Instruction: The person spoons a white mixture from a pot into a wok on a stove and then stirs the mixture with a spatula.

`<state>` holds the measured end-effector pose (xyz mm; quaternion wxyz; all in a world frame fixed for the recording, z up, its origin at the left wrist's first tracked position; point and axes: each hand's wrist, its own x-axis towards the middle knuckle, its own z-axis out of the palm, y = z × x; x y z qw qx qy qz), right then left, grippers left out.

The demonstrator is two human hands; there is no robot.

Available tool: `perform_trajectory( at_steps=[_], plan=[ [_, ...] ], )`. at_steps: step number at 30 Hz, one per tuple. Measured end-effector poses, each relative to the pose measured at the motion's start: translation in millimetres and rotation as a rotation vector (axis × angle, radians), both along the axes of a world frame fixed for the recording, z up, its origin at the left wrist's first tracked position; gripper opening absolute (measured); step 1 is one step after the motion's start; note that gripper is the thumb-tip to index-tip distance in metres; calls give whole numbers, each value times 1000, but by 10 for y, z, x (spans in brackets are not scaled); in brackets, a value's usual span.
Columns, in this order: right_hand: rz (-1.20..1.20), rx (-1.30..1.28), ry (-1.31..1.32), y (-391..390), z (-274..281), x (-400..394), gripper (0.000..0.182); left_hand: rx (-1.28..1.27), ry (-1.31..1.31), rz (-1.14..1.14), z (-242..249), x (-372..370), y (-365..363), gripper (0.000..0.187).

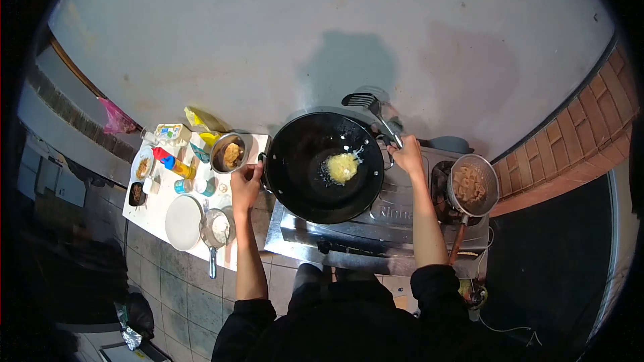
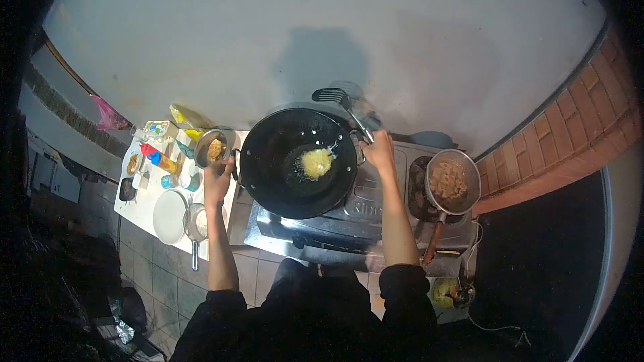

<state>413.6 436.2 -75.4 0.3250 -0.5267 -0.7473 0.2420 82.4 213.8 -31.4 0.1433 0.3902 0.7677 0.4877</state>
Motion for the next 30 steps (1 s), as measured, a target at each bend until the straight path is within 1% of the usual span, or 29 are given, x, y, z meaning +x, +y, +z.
perform_trajectory(
  at_steps=[2,10,12,14,16,18,19,21,27,30],
  plan=[
    [2,-22,0,0,20,6,20,47,-39,-4,-42,-15,2,28],
    [0,-29,-13,-20,44,-1,20,-16,-33,-25,88,-17,-37,26],
    [-4,-113,-4,-14,50,5,20,-42,-47,-47,99,-14,-31,26],
    [-11,-119,-17,-5,51,13,20,73,-141,-50,92,5,-14,25],
    [-9,-133,-32,-6,34,-4,19,63,-140,-50,111,5,-14,24],
    [7,-62,29,-3,-4,3,19,49,-139,-49,131,1,-41,24],
    [15,-66,45,14,-22,6,18,29,-148,-43,151,4,-42,25],
    [13,-73,45,28,-55,13,18,9,-157,-37,145,11,-41,25],
    [5,-66,48,12,-62,-1,19,55,-181,-46,103,-14,-46,27],
    [4,-53,31,15,-19,-7,20,7,-180,-45,102,-26,-41,27]
  ],
)
